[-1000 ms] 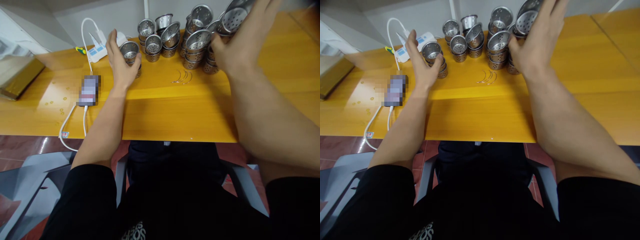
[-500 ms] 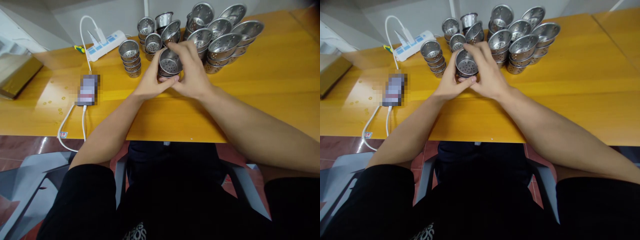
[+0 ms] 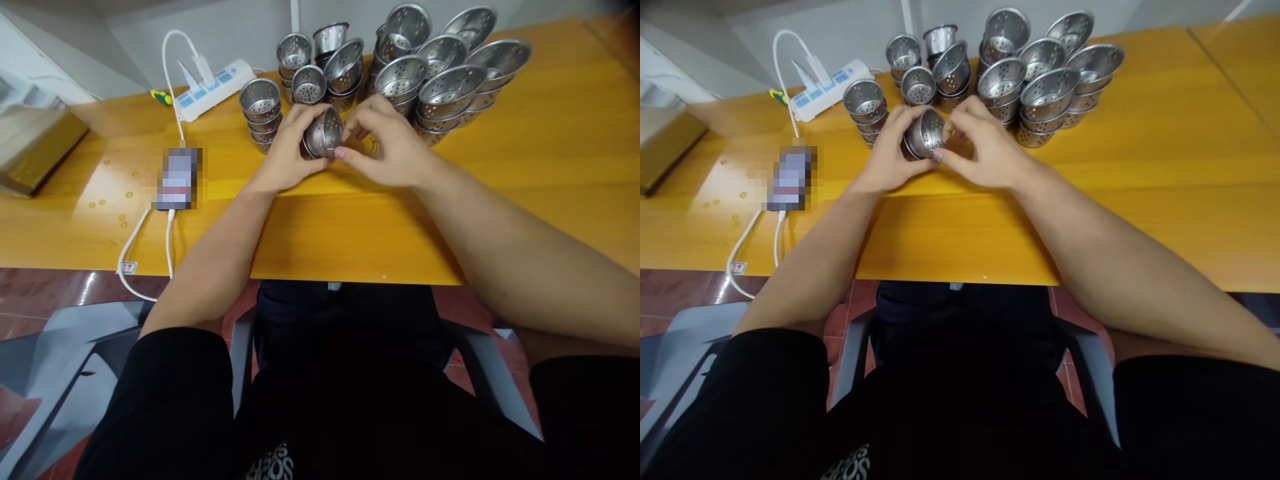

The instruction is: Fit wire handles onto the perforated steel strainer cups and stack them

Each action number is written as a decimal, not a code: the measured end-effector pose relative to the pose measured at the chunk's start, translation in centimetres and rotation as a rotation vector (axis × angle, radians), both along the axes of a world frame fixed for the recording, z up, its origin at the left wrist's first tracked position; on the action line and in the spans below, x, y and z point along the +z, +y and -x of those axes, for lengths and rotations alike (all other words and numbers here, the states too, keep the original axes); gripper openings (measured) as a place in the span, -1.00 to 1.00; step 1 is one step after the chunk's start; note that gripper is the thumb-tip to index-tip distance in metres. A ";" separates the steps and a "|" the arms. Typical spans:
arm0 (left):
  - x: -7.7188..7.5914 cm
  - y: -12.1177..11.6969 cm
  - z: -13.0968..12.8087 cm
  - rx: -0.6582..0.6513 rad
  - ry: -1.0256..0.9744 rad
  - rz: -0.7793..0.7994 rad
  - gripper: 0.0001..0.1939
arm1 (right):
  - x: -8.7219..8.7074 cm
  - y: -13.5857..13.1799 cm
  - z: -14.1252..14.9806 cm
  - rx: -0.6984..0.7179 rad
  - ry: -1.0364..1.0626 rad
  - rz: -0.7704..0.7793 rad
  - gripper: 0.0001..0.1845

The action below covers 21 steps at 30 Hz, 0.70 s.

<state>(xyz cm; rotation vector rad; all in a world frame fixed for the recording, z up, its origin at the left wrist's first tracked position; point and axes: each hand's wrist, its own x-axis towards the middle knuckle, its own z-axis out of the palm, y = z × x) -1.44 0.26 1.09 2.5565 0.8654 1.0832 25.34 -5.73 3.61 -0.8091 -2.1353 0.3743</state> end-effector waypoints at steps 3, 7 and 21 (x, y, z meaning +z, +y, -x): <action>0.3 -0.2 -0.3 0.007 0.059 0.033 -0.06 | -0.2 0.1 0.1 -0.056 0.031 0.086 -0.57; 0.3 -0.5 -0.8 0.057 0.089 0.039 -0.14 | -0.9 0.3 0.4 -0.088 0.071 0.092 -0.50; -0.6 0.1 0.0 0.176 0.005 0.142 -0.06 | -0.7 0.6 -1.2 -0.321 -0.060 0.204 -0.55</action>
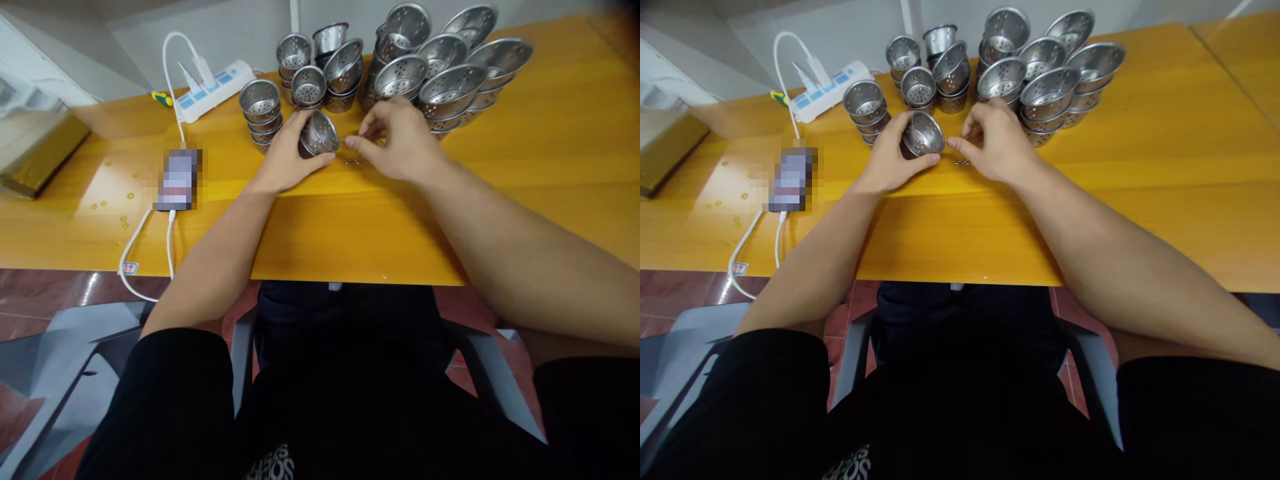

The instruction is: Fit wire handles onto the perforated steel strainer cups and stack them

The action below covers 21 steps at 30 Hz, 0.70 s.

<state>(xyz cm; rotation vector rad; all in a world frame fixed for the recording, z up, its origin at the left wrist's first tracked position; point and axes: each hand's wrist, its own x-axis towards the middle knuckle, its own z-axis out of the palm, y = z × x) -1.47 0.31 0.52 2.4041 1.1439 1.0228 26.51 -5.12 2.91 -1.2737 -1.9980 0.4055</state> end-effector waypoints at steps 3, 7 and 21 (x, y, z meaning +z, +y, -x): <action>0.1 -0.4 0.0 0.013 -0.103 0.007 -0.17 | -0.8 0.6 -0.7 0.006 -0.156 0.063 -0.54; 0.5 -1.3 -0.6 -0.033 -0.191 0.032 -0.27 | -0.6 0.4 -0.5 0.084 -0.217 0.045 -0.63; 2.7 -2.8 -2.0 0.014 -0.290 -0.275 -0.32 | 0.2 -1.3 2.0 0.188 0.086 -0.047 -0.41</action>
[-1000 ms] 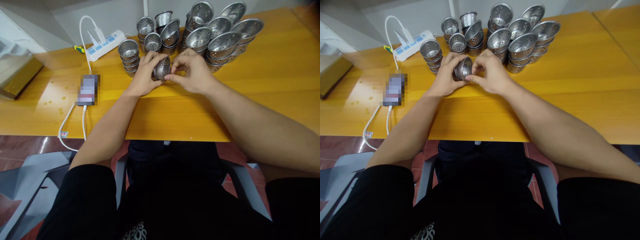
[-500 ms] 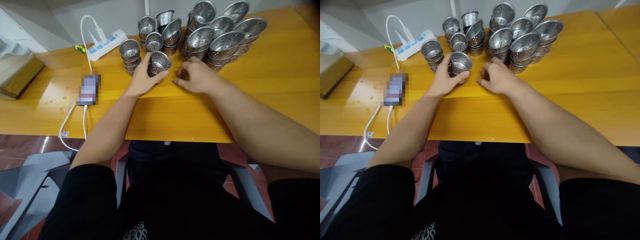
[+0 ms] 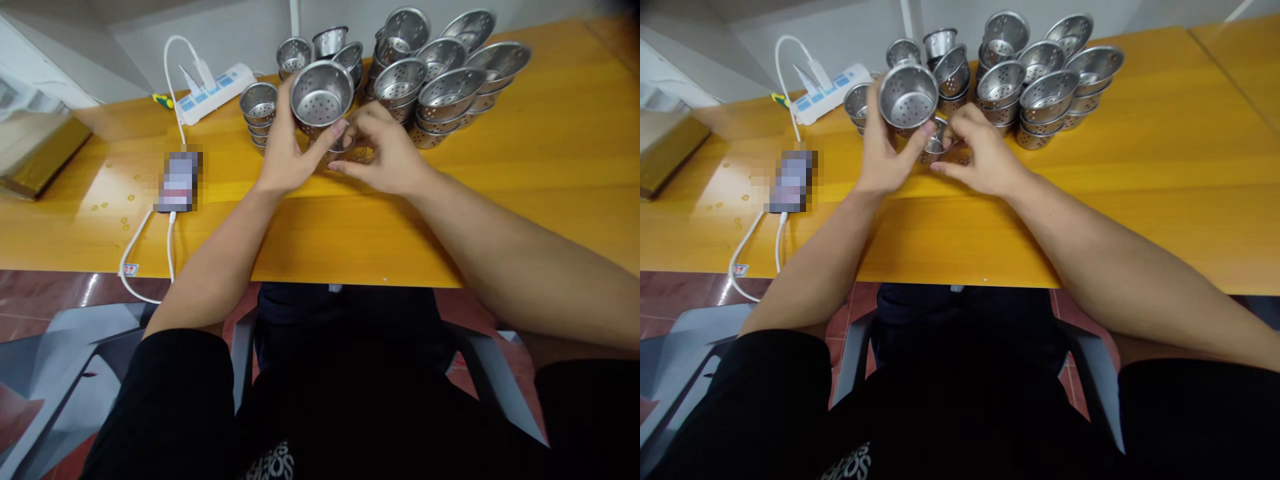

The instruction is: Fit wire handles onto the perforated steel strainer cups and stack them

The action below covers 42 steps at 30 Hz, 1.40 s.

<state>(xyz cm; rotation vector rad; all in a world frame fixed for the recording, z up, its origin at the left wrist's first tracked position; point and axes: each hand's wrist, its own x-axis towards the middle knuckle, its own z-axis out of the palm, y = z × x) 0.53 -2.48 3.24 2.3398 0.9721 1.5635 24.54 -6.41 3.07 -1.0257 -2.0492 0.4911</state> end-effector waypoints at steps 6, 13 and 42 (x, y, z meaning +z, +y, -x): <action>0.9 3.6 5.1 0.223 -0.201 -0.269 -0.34 | 0.0 0.2 0.0 0.055 0.078 -0.054 -0.59; -0.9 7.0 8.8 0.229 -0.167 -0.131 -0.19 | -0.1 0.0 0.2 0.014 0.025 0.027 -0.50; 3.1 -0.3 3.6 -0.092 -0.064 -0.248 -0.52 | 0.4 -0.3 0.3 0.007 0.089 -0.029 -0.45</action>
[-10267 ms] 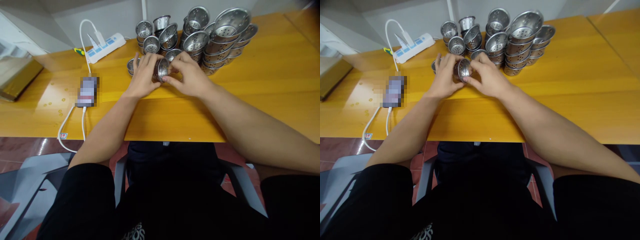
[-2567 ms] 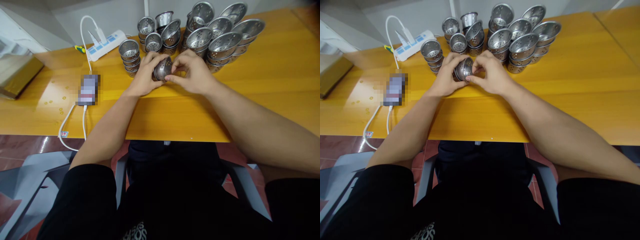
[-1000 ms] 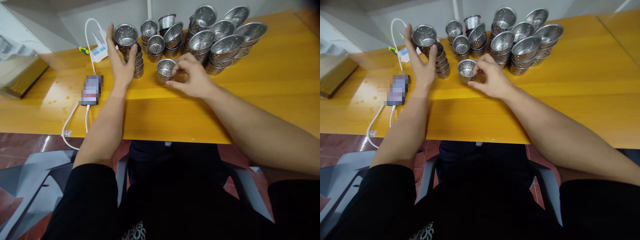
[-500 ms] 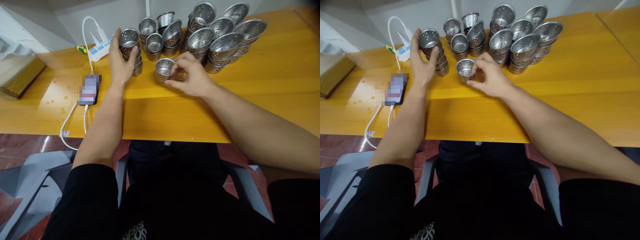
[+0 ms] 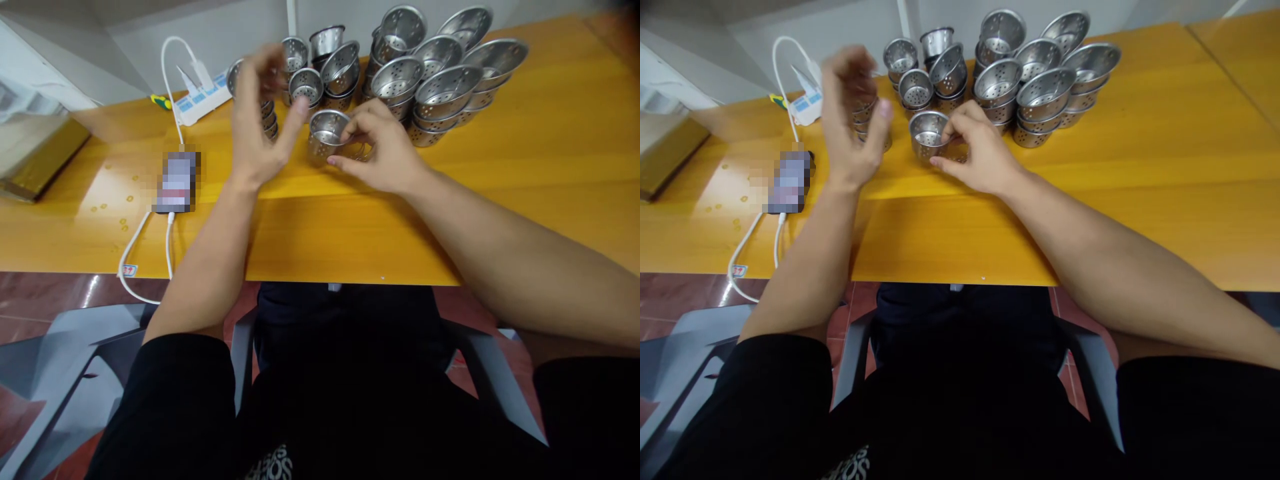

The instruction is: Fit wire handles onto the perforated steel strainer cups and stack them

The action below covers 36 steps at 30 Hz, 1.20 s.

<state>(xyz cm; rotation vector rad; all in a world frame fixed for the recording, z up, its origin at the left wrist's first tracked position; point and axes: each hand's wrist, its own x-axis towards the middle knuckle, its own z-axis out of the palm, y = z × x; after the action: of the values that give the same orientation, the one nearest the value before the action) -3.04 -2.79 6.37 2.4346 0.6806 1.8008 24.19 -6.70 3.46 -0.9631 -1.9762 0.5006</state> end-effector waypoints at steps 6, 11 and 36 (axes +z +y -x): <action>-3.3 -0.4 -2.9 -0.053 0.266 0.550 -0.06 | 0.6 -0.8 0.2 0.020 -0.002 -0.039 -0.55; -3.7 0.8 -1.9 -0.044 0.261 0.545 -0.07 | 0.6 -1.0 0.3 0.054 -0.113 0.019 -0.56; -2.8 0.7 -1.2 -0.041 0.450 0.373 -0.24 | 1.6 -0.3 -0.9 -0.071 -0.364 -0.083 -0.84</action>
<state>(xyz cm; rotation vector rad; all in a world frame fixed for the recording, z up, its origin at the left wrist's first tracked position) -1.85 -2.11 3.54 2.5653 0.8879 0.9928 25.04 -7.00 5.08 -1.1294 -2.2542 0.2108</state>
